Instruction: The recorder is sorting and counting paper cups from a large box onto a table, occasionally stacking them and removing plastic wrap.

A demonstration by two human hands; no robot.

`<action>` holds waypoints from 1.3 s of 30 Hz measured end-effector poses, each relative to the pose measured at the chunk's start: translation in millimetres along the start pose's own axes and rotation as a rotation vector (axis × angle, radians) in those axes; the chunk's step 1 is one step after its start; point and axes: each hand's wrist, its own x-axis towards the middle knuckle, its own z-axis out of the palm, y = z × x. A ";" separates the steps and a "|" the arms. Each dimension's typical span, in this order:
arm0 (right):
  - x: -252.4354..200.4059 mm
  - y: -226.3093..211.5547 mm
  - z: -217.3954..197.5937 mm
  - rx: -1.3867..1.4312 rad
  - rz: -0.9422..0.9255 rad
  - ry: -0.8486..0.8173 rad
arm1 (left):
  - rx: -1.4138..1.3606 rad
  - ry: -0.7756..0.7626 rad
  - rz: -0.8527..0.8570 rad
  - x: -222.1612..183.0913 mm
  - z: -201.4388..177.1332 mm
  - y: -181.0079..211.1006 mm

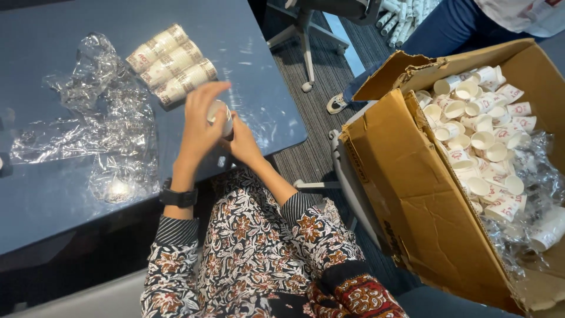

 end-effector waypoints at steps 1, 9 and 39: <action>-0.9 14.0 2.1 -0.004 0.008 0.005 | -0.008 -0.006 0.000 -5.0 6.2 0.0; -47.0 -110.7 -180.2 -0.176 0.082 -0.315 | 0.125 -0.026 -0.092 -14.5 24.1 6.8; -130.1 43.9 -497.9 -1.410 0.759 -0.223 | 0.124 0.135 -0.210 -26.5 43.5 -6.0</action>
